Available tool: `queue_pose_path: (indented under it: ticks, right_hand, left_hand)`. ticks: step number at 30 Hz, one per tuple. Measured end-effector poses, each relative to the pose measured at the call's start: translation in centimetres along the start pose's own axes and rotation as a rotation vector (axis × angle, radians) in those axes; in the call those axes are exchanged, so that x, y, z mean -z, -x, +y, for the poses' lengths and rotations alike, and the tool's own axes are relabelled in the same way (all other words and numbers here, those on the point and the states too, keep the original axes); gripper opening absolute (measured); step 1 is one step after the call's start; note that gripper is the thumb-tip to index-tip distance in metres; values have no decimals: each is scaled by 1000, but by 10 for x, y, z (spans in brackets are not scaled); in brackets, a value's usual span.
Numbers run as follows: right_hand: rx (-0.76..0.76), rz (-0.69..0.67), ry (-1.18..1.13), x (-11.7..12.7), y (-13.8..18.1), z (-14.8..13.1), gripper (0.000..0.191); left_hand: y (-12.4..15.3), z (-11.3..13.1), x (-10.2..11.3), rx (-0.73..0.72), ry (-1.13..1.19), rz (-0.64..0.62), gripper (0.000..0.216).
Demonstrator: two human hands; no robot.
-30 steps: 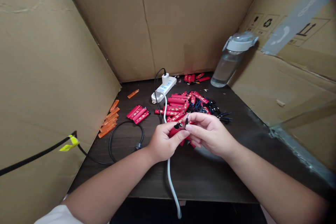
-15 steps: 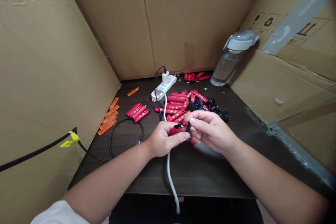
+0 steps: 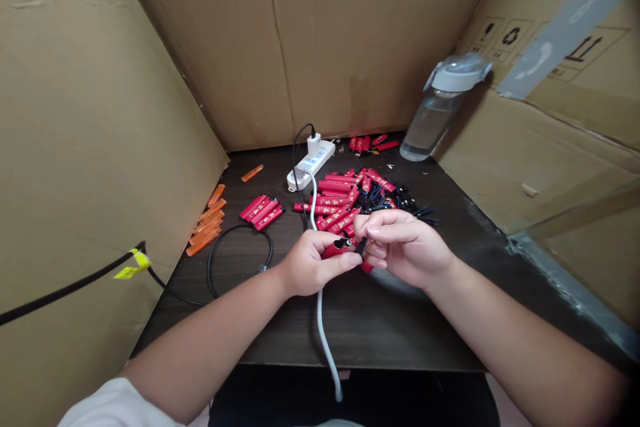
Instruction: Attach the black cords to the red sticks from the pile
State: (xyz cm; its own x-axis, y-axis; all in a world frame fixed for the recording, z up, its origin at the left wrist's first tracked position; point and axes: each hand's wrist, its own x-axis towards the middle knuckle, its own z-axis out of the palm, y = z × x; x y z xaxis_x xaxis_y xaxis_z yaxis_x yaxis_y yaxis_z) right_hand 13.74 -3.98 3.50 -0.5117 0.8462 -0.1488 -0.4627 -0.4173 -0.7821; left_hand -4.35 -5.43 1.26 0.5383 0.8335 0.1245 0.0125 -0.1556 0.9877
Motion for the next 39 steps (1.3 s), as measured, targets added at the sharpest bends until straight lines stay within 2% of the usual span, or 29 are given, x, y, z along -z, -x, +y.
queue_pose_path:
  ticks: [5, 8, 16, 25, 28, 39]
  right_hand:
    - [-3, -39, 7, 0, 0, -2, 4]
    - [-12, -19, 8, -1, 1, -2, 3]
    - [14, -7, -16, -2, 2, -3, 19]
    - [115, -13, 111, 0, 3, 0, 12]
    - [140, -14, 142, 0, 4, 0, 15]
    - [146, -19, 169, -1, 4, -2, 17]
  left_hand:
    - [0, 0, -1, 3, -4, -3, 29]
    - [1, -1, 0, 19, -4, 5, 33]
    - [1, 5, 2, -15, -2, 30, 37]
    - [2, 8, 2, -8, -8, 34, 41]
    - [2, 8, 2, -7, -7, 23, 40]
    - [3, 6, 2, -47, -99, 53, 41]
